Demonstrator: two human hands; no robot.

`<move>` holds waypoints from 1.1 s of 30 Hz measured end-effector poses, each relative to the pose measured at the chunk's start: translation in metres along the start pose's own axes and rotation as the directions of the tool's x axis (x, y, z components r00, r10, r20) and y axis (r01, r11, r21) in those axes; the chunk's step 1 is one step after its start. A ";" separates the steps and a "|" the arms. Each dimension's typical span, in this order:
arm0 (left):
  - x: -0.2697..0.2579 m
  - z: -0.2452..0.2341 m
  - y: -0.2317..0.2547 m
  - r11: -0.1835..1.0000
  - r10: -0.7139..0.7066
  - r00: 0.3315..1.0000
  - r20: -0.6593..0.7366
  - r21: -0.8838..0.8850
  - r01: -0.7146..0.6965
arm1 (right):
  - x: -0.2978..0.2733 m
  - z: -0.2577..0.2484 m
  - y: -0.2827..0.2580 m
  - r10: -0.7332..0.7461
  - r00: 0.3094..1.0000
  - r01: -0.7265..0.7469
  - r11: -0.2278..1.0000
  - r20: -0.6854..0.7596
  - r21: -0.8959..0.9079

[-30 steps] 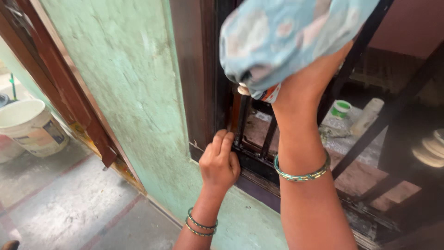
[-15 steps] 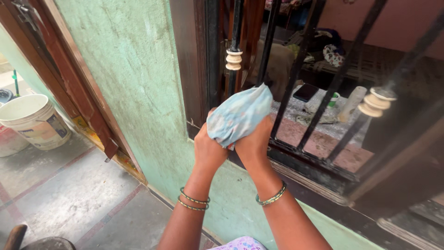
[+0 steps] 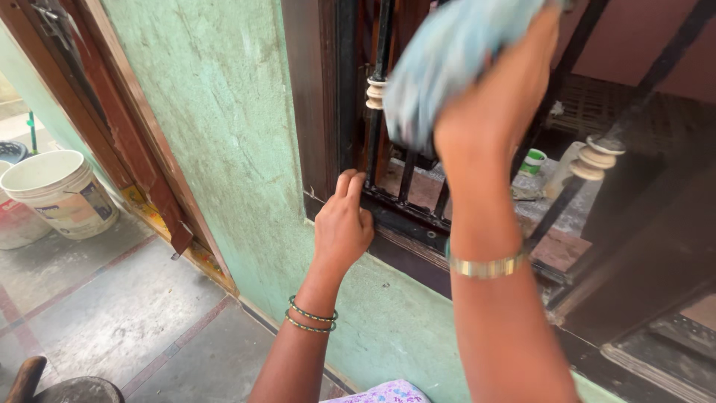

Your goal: The person is cleaning a metal window grill using a blue cloth. They wipe the vertical bars and horizontal frame of the grill, moving the cloth back and forth to remove dust or dirt. The person is sitting on the floor during the task.

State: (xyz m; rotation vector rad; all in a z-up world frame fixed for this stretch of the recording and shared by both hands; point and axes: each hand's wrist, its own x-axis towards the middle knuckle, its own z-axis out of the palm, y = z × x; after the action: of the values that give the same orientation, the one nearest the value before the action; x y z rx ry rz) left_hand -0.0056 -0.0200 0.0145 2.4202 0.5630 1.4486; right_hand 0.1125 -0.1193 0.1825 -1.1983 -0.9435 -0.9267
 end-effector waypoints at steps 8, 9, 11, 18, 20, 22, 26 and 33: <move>0.002 0.019 -0.010 1.000 0.008 0.996 -0.086 -0.018 -0.009 | 0.009 0.014 0.034 -0.165 0.985 0.164 0.986 0.042 0.033; 0.003 0.021 -0.011 1.000 0.021 0.994 -0.109 -0.013 -0.023 | 0.000 0.009 0.034 -0.189 0.980 0.184 0.979 0.061 0.086; 0.000 0.026 -0.011 1.000 0.027 0.992 -0.122 -0.009 -0.028 | -0.025 0.002 0.033 -0.203 0.975 0.194 0.976 0.094 0.094; 0.000 0.011 -0.001 1.000 0.007 0.999 -0.046 0.002 -0.007 | -0.102 -0.020 0.022 0.135 0.971 -0.135 0.991 0.198 -0.016; -0.001 0.006 -0.001 1.000 0.010 1.000 -0.018 0.004 -0.010 | -0.122 -0.028 0.020 0.242 0.939 -0.233 0.970 0.243 -0.069; -0.002 0.003 -0.001 1.000 0.000 1.000 0.013 0.015 -0.001 | -0.140 -0.034 0.018 0.295 0.916 -0.272 0.955 0.271 -0.120; -0.004 0.003 0.000 0.999 0.024 1.000 -0.010 0.029 -0.024 | -0.150 -0.046 -0.001 0.067 0.983 -0.044 0.989 0.172 -0.138; -0.003 0.000 0.000 1.000 0.001 1.000 0.031 0.028 -0.002 | -0.012 -0.041 -0.004 0.553 0.833 -0.304 0.459 -0.001 0.835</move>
State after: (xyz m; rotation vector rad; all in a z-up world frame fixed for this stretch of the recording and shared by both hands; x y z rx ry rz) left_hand -0.0068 -0.0214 0.0126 2.4604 0.5783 1.4098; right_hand 0.1090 -0.1596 0.1681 -0.4204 -0.6386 -0.1362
